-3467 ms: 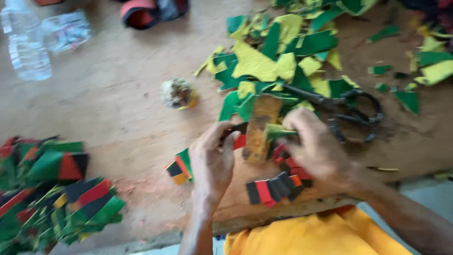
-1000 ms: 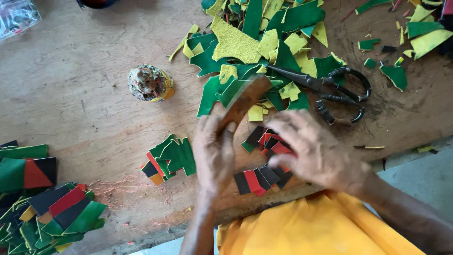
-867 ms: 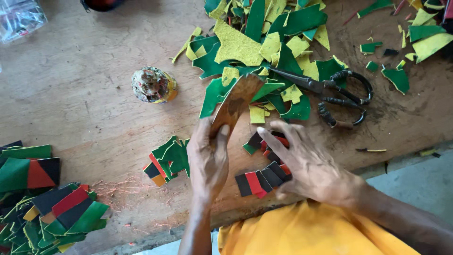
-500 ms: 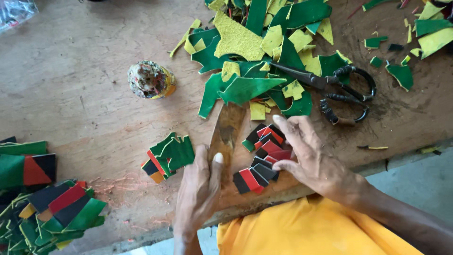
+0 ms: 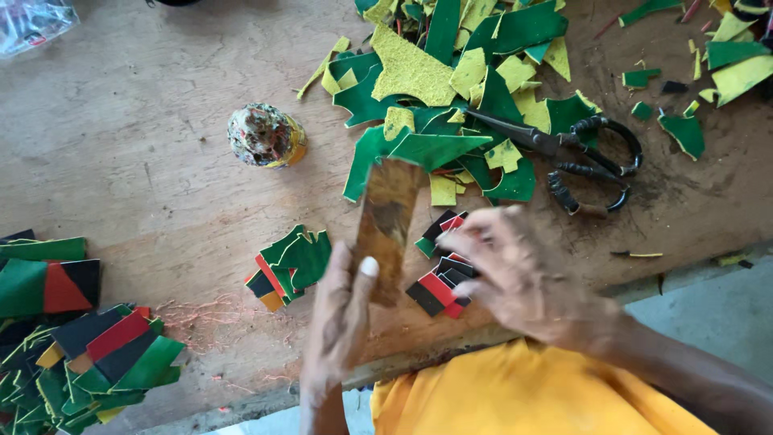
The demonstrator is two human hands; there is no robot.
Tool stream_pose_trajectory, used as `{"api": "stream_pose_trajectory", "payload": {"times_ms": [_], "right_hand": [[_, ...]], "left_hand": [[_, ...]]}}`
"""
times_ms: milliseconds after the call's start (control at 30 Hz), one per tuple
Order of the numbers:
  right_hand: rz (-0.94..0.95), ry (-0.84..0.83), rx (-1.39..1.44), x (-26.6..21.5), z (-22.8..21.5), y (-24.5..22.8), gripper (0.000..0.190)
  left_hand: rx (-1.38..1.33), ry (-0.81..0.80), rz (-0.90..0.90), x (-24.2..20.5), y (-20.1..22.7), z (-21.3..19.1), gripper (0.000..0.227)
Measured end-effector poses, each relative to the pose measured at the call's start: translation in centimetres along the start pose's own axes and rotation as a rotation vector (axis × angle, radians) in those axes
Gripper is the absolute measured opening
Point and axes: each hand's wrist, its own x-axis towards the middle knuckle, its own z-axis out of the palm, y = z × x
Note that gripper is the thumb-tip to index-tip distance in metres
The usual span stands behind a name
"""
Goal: The person uses shears to cut small rectangular pieces of green, red, and black material on a wooden workbench. They repeatedly pick up pieces, align them, cut them, and place the cut pieces into a growing stack on the left side of the table.
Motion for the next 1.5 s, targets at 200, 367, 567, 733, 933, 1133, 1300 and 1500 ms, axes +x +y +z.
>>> {"api": "stream_pose_trajectory", "payload": {"times_ms": [200, 367, 567, 733, 933, 1133, 1300, 1500], "right_hand": [[-0.265, 0.097, 0.023, 0.2, 2.7, -0.5, 0.035], [-0.161, 0.007, 0.062, 0.3, 2.6, 0.6, 0.048], [-0.307, 0.030, 0.095, 0.8, 2.3, -0.9, 0.028], [-0.246, 0.033, 0.536, 1.9, 0.8, -0.6, 0.026], [-0.109, 0.245, 0.325, 5.2, -2.3, 0.1, 0.026], [-0.176, 0.446, 0.204, 5.9, -4.4, 1.4, 0.026], [0.176, 0.335, 0.176, 4.0, -5.9, 2.2, 0.019], [0.088, 0.438, -0.102, 0.8, -5.9, 4.5, 0.037]], "left_hand": [[-0.150, 0.039, 0.197, 3.2, -0.5, -0.2, 0.031], [-0.271, -0.003, 0.275, 4.8, -0.3, 0.8, 0.040], [-0.323, -0.042, 0.311, 5.2, -1.1, 0.8, 0.047], [-0.347, -0.076, 0.227, 4.9, -1.8, 0.5, 0.039], [-0.380, -0.176, 0.124, 4.7, -1.8, 1.9, 0.036], [-0.396, -0.070, 0.297, 6.1, -1.3, 3.3, 0.033], [-0.450, -0.007, 0.213, 7.7, -0.4, 3.9, 0.031], [-0.428, 0.022, 0.231, 9.4, 0.2, 5.8, 0.030]]}}
